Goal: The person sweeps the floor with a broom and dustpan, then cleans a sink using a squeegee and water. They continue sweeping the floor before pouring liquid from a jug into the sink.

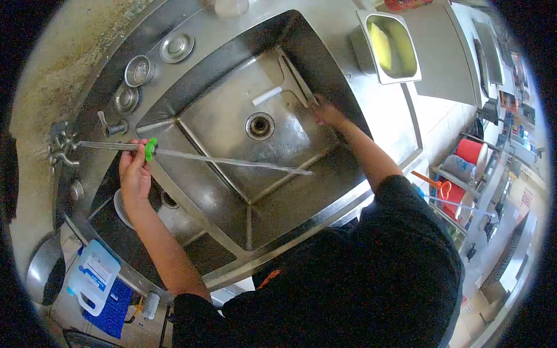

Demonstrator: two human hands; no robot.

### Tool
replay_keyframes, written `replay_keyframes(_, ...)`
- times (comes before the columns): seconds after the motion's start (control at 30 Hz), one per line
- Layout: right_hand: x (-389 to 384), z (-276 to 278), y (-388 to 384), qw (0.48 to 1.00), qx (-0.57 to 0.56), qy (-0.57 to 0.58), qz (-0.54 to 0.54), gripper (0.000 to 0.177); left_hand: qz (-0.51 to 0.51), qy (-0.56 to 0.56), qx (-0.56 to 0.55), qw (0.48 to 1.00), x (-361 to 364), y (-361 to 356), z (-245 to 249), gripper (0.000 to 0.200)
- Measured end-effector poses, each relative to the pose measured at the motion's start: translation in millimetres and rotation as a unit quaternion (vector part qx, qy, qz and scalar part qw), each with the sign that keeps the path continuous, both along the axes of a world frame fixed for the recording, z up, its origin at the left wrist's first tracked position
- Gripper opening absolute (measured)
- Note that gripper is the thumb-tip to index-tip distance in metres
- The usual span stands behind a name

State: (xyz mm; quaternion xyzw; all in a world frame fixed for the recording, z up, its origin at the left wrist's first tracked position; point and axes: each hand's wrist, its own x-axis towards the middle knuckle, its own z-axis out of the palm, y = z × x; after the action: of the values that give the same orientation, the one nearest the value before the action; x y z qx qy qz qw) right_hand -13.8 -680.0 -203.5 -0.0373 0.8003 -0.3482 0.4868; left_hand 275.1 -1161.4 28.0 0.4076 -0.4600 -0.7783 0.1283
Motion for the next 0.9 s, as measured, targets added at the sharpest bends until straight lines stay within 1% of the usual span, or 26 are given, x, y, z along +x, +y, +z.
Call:
replay_keyframes(0.07, -4.2, 15.2, -53.9, 0.999, 0.022, 0.013, 0.020, 0.076, -0.032, -0.012, 0.013, 0.999, 2.2, -4.4, -0.2, 0.023)
replay_keyframes(0.1, -7.4, -2.2, -68.4, 0.996, -0.004, 0.058, 0.065, 0.076, -0.031, -0.016, 0.011, 0.999, 3.3, -6.3, 0.4, 0.023)
replay_keyframes(0.17, -1.8, -19.8, -96.6, 0.989, -0.035, 0.096, 0.110, 0.076, -0.065, -0.009, 0.024, 0.998, 7.6, -10.3, 3.4, 0.022)
replay_keyframes(0.23, 6.0, -14.3, -129.7, 0.998, -0.003, -0.062, 0.030, 0.071, -0.045, -0.017, 0.020, 0.999, 5.8, -7.5, 7.1, 0.023)
replay_keyframes(0.27, 10.4, -10.6, -144.0, 0.999, 0.001, -0.036, 0.007, 0.063, -0.026, -0.017, 0.020, 0.999, 3.3, -5.1, 8.3, 0.023)
replay_keyframes(0.3, 10.9, -19.8, -149.9, 0.999, -0.002, -0.038, 0.013, 0.063, -0.020, -0.019, 0.016, 0.999, 1.7, -2.9, 6.6, 0.023)
replay_keyframes(0.37, 4.2, -54.3, -156.3, 0.996, -0.036, -0.067, -0.056, 0.052, 0.015, 0.023, 0.002, 1.000, -1.8, 3.7, -3.2, 0.023)
replay_keyframes(0.4, 1.7, -51.3, -163.1, 0.991, -0.050, -0.080, -0.090, 0.046, 0.036, 0.029, -0.005, 0.999, -3.8, 7.2, -7.7, 0.023)
replay_keyframes(0.43, -0.8, -48.4, -167.9, 0.992, -0.050, -0.079, -0.084, 0.046, 0.042, 0.031, -0.006, 0.999, -5.5, 8.1, -11.4, 0.023)
replay_keyframes(0.47, -1.8, -45.6, -169.9, 0.984, -0.106, -0.035, -0.136, 0.042, 0.050, 0.033, -0.018, 0.998, -6.4, 9.1, -14.7, 0.024)
replay_keyframes(0.5, -2.9, -32.2, -174.7, 0.969, -0.161, 0.010, -0.187, 0.038, 0.057, 0.036, -0.029, 0.997, -7.5, 10.1, -17.9, 0.024)
replay_keyframes(0.53, -8.4, -11.0, -180.8, 0.959, -0.183, -0.013, -0.215, 0.030, 0.060, 0.037, -0.026, 0.997, -9.8, 12.3, -19.7, 0.024)
replay_keyframes(0.57, -13.5, 19.8, -182.5, 0.960, -0.181, -0.012, -0.212, 0.030, 0.075, 0.039, -0.047, 0.995, -12.4, 14.6, -20.8, 0.024)
replay_keyframes(0.6, -14.1, 57.4, -181.4, 0.932, -0.232, -0.063, -0.270, 0.028, 0.088, 0.042, -0.067, 0.993, -15.0, 17.1, -22.3, 0.024)
replay_keyframes(0.63, -10.7, 92.7, -179.4, 0.895, -0.282, -0.113, -0.326, 0.027, 0.088, 0.043, -0.064, 0.993, -18.6, 18.5, -24.8, 0.024)
replay_keyframes(0.67, -5.7, 125.1, -171.6, 0.895, -0.282, -0.110, -0.327, 0.027, 0.100, 0.068, -0.082, 0.989, -22.9, 19.1, -27.7, 0.026)
replay_keyframes(0.73, 12.3, 180.8, -147.5, 0.885, -0.258, -0.142, -0.360, 0.038, 0.113, 0.097, -0.099, 0.984, -30.8, 19.5, -31.9, 0.027)
replay_keyframes(0.8, 54.4, 213.2, -128.5, 0.869, -0.240, -0.109, -0.420, 0.045, 0.142, 0.099, -0.123, 0.977, -38.4, 20.3, -36.3, 0.030)
replay_keyframes(0.83, 71.7, 218.0, -115.2, 0.859, -0.234, -0.136, -0.435, 0.051, 0.139, 0.102, -0.121, 0.978, -42.0, 20.6, -39.6, 0.030)
replay_keyframes(0.87, 93.1, 210.7, -104.4, 0.822, -0.235, -0.158, -0.495, 0.046, 0.152, 0.121, -0.140, 0.971, -45.1, 20.0, -43.2, 0.031)
replay_keyframes(0.9, 107.5, 189.7, -80.4, 0.783, -0.256, -0.230, -0.519, 0.039, 0.164, 0.140, -0.159, 0.964, -48.9, 20.0, -44.6, 0.031)
